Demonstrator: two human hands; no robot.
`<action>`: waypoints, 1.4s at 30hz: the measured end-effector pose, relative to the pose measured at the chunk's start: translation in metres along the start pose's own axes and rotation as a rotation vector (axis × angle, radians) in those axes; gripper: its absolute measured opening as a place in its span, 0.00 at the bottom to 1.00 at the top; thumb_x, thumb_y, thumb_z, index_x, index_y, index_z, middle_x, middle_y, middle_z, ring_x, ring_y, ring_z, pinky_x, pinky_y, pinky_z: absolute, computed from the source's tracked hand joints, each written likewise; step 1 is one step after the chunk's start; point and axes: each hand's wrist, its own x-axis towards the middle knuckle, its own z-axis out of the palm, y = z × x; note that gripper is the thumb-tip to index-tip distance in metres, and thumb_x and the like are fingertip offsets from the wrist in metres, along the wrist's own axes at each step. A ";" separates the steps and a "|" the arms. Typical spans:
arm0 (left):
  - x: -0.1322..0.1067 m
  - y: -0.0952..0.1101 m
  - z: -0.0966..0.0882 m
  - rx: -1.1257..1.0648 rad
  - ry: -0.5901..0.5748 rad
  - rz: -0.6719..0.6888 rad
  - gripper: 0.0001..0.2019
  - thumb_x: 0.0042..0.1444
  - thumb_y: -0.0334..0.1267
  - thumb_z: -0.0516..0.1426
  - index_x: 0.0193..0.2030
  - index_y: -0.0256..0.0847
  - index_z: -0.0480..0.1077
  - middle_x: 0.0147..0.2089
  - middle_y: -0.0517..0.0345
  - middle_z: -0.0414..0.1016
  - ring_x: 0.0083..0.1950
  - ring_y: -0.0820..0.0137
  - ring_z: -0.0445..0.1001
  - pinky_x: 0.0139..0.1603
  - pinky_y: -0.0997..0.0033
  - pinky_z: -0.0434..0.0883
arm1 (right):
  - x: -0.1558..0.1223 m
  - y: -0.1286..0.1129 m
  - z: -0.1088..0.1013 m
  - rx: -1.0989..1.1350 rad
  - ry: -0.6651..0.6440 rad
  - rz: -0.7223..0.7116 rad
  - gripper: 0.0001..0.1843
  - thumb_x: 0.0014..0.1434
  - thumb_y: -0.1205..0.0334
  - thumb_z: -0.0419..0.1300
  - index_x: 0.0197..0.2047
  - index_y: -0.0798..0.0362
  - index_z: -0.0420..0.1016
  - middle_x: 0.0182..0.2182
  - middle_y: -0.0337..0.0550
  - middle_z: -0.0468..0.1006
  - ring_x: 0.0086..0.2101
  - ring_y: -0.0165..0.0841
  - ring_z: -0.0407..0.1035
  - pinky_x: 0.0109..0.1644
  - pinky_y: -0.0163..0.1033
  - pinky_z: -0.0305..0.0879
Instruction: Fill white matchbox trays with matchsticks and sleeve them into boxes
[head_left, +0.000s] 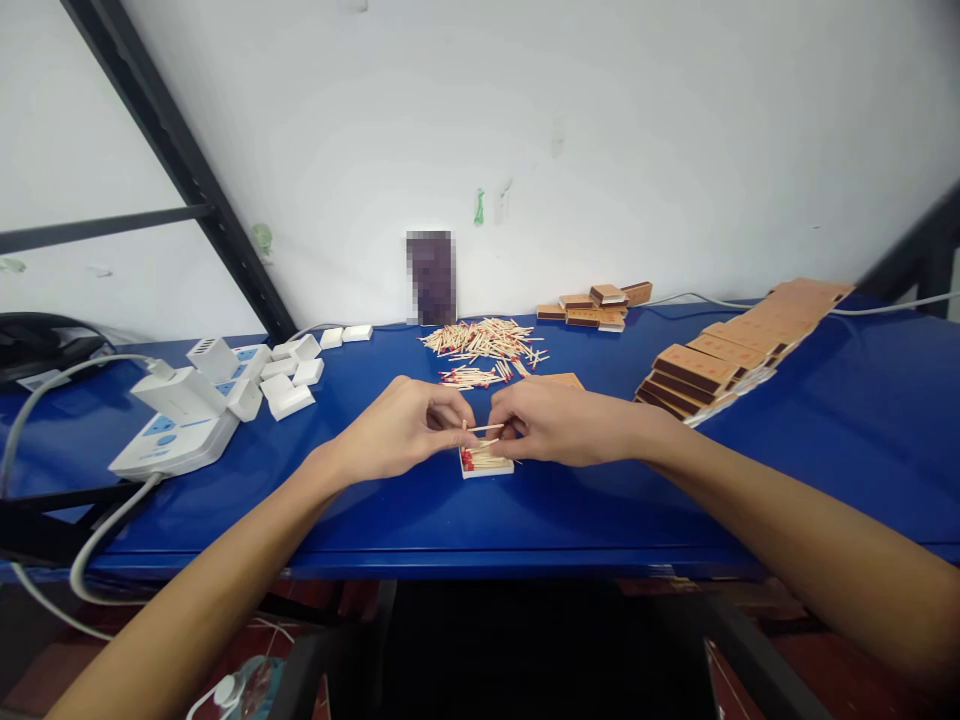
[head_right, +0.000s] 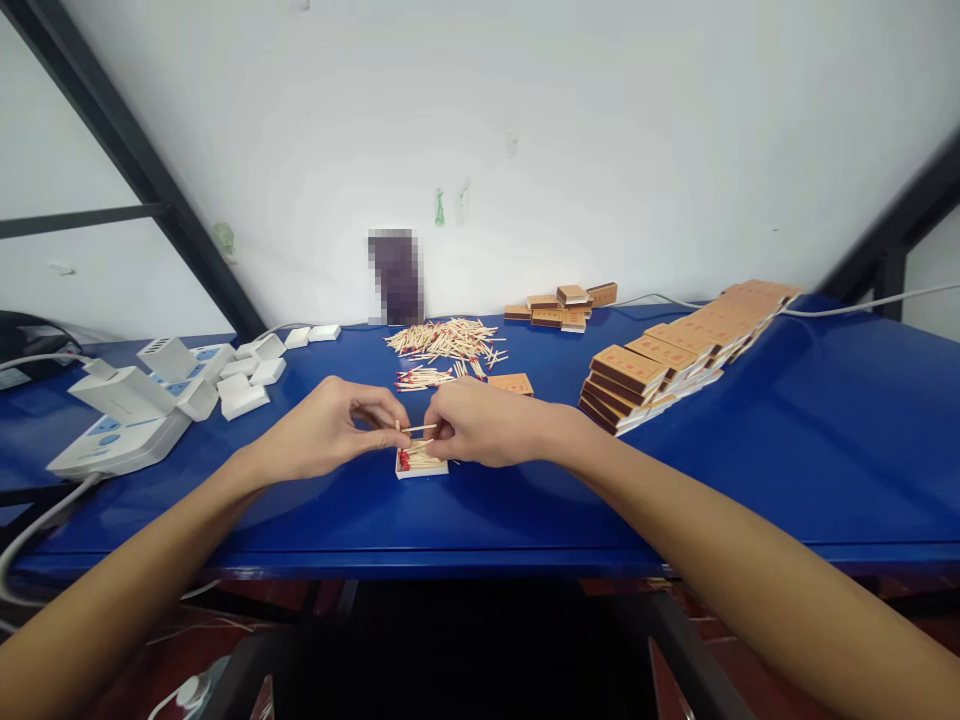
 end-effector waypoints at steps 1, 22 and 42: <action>0.000 0.001 0.000 0.011 -0.012 0.006 0.09 0.57 0.41 0.61 0.35 0.36 0.75 0.31 0.58 0.79 0.32 0.72 0.76 0.34 0.76 0.70 | 0.000 0.001 0.000 0.005 0.001 -0.006 0.14 0.59 0.55 0.58 0.30 0.55 0.77 0.26 0.40 0.76 0.25 0.27 0.63 0.31 0.35 0.51; -0.014 -0.008 0.017 0.108 0.175 0.301 0.07 0.60 0.36 0.58 0.43 0.38 0.75 0.40 0.54 0.78 0.40 0.71 0.75 0.44 0.71 0.72 | -0.004 0.011 -0.007 0.416 -0.081 0.049 0.09 0.55 0.59 0.61 0.37 0.56 0.78 0.27 0.41 0.80 0.30 0.31 0.74 0.32 0.32 0.65; -0.011 -0.021 0.026 0.369 0.013 0.262 0.12 0.60 0.39 0.57 0.49 0.39 0.74 0.50 0.51 0.74 0.50 0.65 0.73 0.53 0.64 0.69 | -0.004 0.022 -0.017 -0.138 0.455 0.087 0.12 0.60 0.68 0.52 0.38 0.57 0.77 0.33 0.46 0.77 0.32 0.32 0.68 0.37 0.37 0.58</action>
